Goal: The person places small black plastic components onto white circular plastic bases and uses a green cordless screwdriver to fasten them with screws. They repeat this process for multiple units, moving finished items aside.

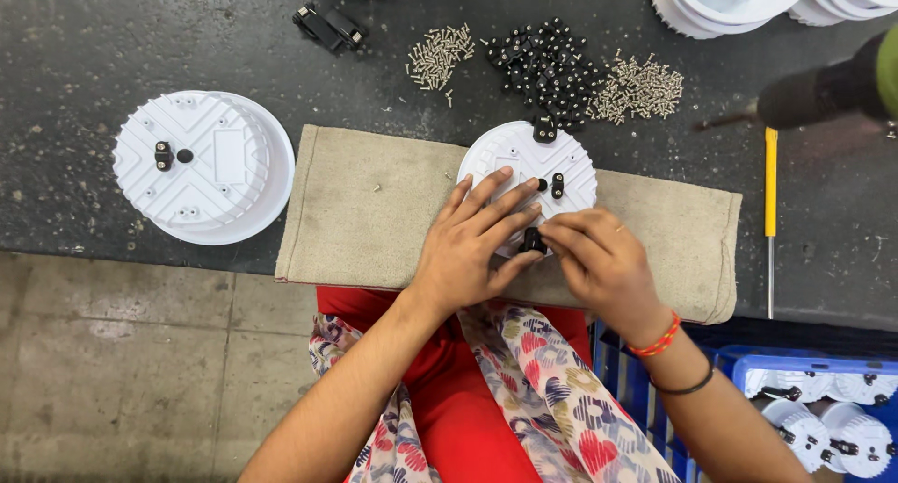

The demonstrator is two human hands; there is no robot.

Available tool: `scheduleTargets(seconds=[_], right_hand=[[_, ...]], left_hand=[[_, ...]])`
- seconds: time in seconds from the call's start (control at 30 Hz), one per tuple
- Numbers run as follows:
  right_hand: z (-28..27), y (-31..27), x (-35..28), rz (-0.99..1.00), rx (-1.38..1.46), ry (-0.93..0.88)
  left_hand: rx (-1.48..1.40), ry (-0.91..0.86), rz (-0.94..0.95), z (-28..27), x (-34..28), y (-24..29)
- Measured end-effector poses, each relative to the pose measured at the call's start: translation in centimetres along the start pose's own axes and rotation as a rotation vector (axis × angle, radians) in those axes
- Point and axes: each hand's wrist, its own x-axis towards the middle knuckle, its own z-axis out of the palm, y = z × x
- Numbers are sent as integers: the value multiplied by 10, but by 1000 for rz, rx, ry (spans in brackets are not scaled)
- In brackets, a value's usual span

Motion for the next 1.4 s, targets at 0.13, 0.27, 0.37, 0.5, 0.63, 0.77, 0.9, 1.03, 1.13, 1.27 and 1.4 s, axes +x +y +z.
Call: scheduleTargets(seconds=[0.13,0.27,0.37,0.5,0.63,0.77,0.9,1.03,1.13,1.27,1.4], right_hand=[[3,-7,-7,-41,-43,32],[-5,-7,-3,13,4,8],[-22,9,21,152,90,70],[-34,38,69,147,407,179],[7,66,133,26,270,-71],[62,83,175,-100,222,-198],[85,98,189,-62,243,-319],[95,97,197,54,159,-416],[94,94,195,-1,129,-385],[93,88,188,-224,15,-300],[81,75,192,-210,53,-338]], left_hand=[[-1,-1,9,1,0,-1],[1,6,8,1,-1,-1],[6,11,9,1,-1,-1],[11,23,10,0,-2,0],[11,25,19,-2,1,0],[18,18,16,-3,-1,1],[14,30,24,-2,1,0],[5,20,13,-2,0,-1],[-10,15,11,-3,1,-1],[-4,20,12,-5,1,-1],[-3,26,17,-3,1,0]])
